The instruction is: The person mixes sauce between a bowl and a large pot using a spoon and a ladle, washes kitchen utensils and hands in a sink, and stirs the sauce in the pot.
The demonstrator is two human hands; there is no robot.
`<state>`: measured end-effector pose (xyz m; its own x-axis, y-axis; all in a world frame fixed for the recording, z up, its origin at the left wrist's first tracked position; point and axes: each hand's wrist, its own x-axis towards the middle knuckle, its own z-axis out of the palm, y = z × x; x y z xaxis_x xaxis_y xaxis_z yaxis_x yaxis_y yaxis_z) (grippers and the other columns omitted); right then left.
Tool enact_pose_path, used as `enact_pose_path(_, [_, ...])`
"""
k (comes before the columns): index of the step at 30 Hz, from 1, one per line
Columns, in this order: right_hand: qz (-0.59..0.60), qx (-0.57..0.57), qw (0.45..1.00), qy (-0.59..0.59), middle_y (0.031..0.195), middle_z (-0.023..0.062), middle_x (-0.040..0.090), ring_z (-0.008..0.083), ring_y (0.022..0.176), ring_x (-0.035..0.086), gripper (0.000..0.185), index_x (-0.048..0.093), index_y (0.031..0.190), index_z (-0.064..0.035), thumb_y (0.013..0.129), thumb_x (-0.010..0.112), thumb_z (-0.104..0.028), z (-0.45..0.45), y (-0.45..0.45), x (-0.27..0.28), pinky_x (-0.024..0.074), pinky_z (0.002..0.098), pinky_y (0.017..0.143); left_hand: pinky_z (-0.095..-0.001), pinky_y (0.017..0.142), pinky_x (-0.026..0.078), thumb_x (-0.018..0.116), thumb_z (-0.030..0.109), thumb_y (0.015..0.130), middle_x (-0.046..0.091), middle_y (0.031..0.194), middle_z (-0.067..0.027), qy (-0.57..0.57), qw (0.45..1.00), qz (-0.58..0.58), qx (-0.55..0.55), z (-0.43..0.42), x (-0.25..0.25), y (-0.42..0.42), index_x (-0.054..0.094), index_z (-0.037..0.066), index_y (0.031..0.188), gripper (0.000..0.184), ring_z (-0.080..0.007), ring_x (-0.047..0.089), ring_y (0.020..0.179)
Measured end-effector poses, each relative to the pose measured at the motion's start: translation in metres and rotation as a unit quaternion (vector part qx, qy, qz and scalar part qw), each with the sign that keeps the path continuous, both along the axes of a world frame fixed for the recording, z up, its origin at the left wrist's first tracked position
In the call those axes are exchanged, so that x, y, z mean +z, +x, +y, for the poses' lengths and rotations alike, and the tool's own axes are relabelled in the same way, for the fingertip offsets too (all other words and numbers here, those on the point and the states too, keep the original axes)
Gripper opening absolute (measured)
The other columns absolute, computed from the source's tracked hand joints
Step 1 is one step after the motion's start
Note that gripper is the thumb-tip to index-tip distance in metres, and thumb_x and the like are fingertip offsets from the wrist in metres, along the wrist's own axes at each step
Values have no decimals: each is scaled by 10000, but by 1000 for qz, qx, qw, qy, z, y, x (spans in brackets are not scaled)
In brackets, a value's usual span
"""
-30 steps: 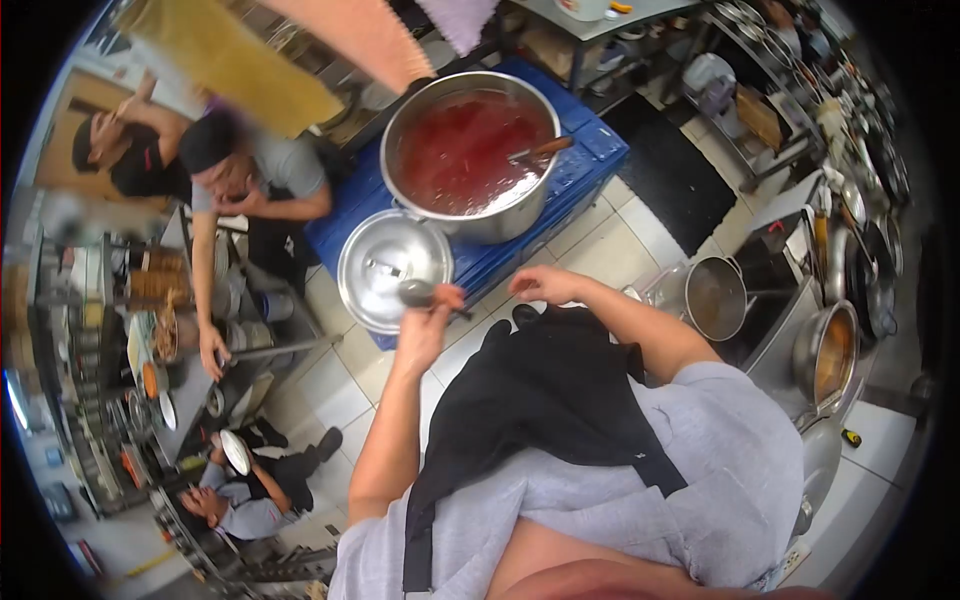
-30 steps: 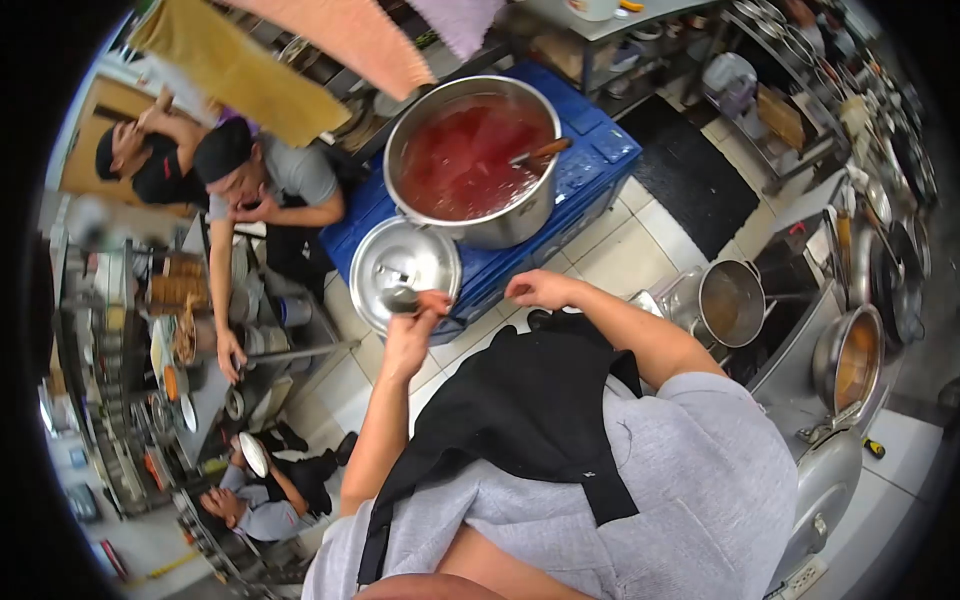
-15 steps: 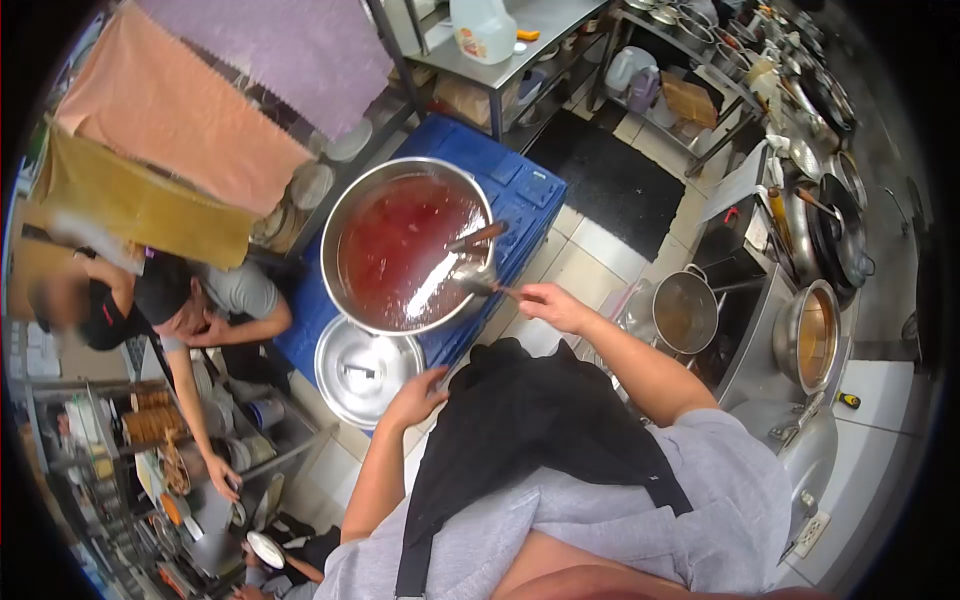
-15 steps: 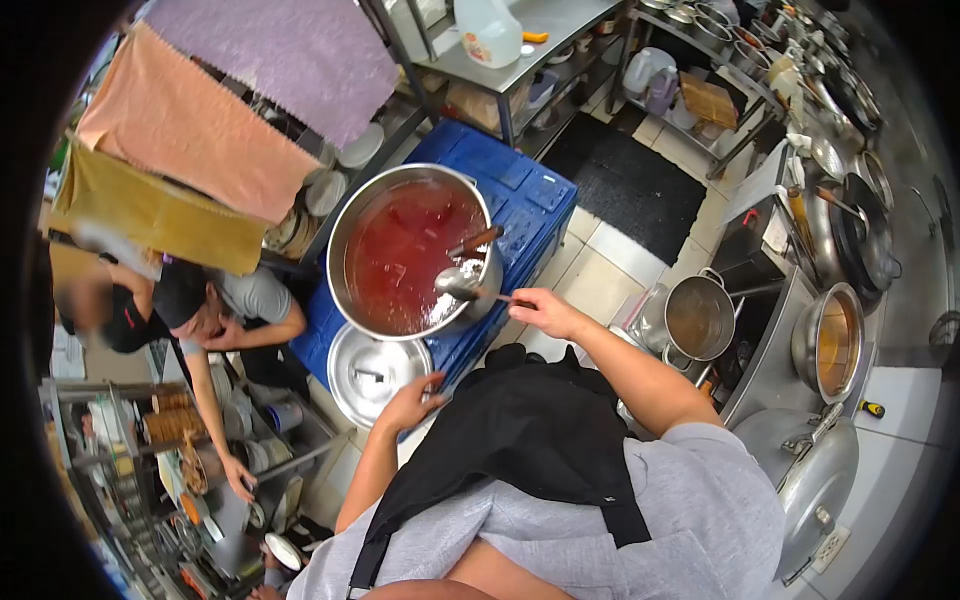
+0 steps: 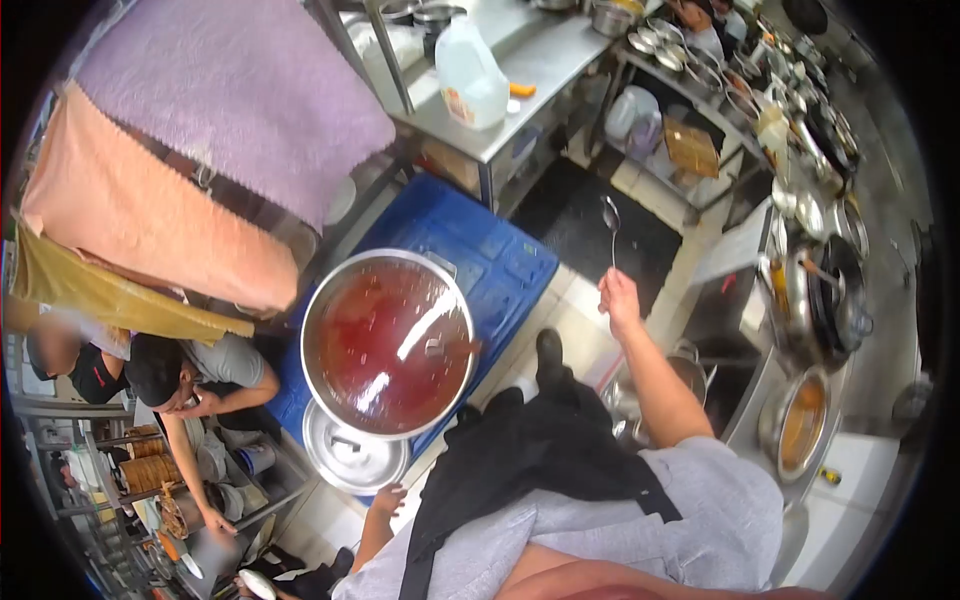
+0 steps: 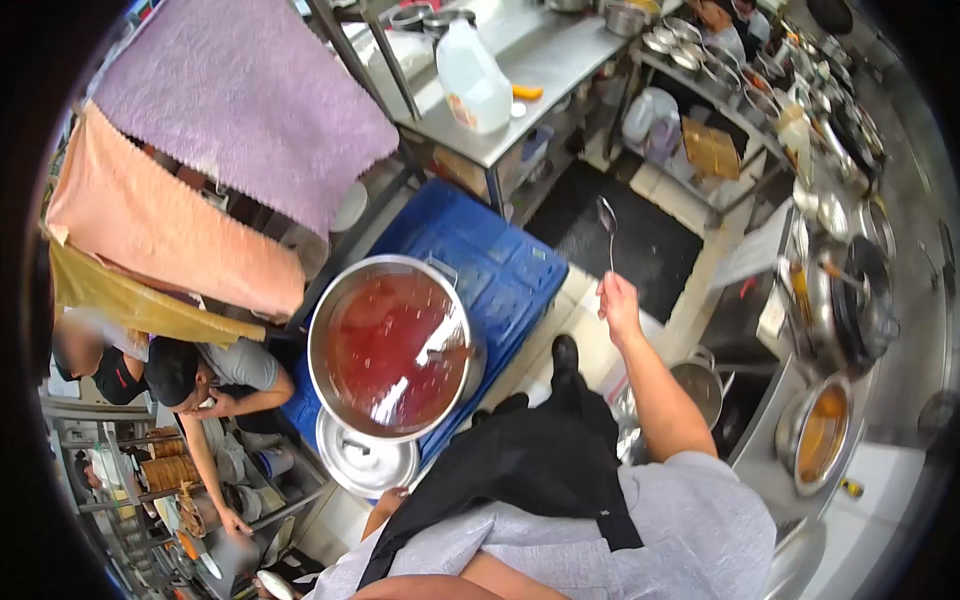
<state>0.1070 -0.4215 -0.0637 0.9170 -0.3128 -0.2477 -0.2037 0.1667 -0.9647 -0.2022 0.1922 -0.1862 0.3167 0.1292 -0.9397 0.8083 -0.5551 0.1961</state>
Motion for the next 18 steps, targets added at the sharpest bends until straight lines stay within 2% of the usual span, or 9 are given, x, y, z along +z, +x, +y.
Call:
enact_pose_path(3, [68,-24,997,-3,542,-81,302,56,449,255,400,541,803,-118,1036,443,-426,-39,58,-7,277,244,430,-534,774,520,675,244,883,635,1125,-109,7,995,1,99,-66,32,38,560,119,1315,464,-287,651,954])
enact_pose_path(6, [102,0,994,49,545,-77,311,58,444,260,400,551,817,-112,1038,438,-425,-77,105,-3,273,242,427,-538,801,515,661,231,894,618,1176,-108,-47,996,-47,65,-96,28,56,549,109,1322,459,-294,645,974])
enact_pose_path(7, [101,-1,993,56,538,-71,324,56,427,290,416,593,847,-88,1042,423,-415,-85,121,-4,292,249,398,-538,805,514,658,229,895,614,1188,-107,-62,995,-61,55,-104,27,62,545,109,1325,460,-294,644,978])
enact_pose_path(10, [88,-1,995,55,535,-70,328,59,424,299,427,611,884,-75,1043,419,-421,-97,167,15,300,253,397,-531,805,517,645,216,899,611,1202,-103,-51,991,-115,53,-131,33,67,532,108,1335,463,-286,640,1001])
enact_pose_path(12, [45,8,999,20,538,-63,336,64,420,312,451,632,963,-46,1047,406,-427,-99,205,32,320,263,388,-532,792,520,637,202,899,617,1187,-106,-4,960,-59,274,-143,40,70,526,106,1340,465,-288,639,1000])
enact_pose_path(14, [-9,17,1000,-23,559,-57,356,61,432,331,406,616,1091,-23,1060,391,-360,-95,244,47,343,256,394,-542,771,519,625,206,899,620,1151,-98,-20,980,-145,133,-111,-6,39,558,134,1288,401,-295,637,977])
enact_pose_path(16, [-43,36,998,4,573,-60,348,57,466,340,376,590,1170,-28,1056,414,-340,-88,275,70,355,243,446,-547,755,517,607,204,900,619,1129,-93,-67,977,-145,139,-109,-35,16,579,159,1237,341,-302,637,965])
enact_pose_path(17, [-77,43,996,-18,613,-59,370,51,510,350,374,564,1262,-36,1057,425,-316,-81,285,86,357,231,477,-549,750,517,601,203,901,618,1122,-91,-89,975,-141,149,-118,-43,4,585,168,1220,321,-305,637,961])
enact_pose_path(18, [-71,62,995,-30,613,-59,370,51,510,350,374,564,1262,-36,1057,425,-316,-83,297,95,357,231,477,-547,754,514,589,198,904,617,1122,-90,-57,966,-79,240,-128,-47,14,582,170,1216,314,-308,637,963])
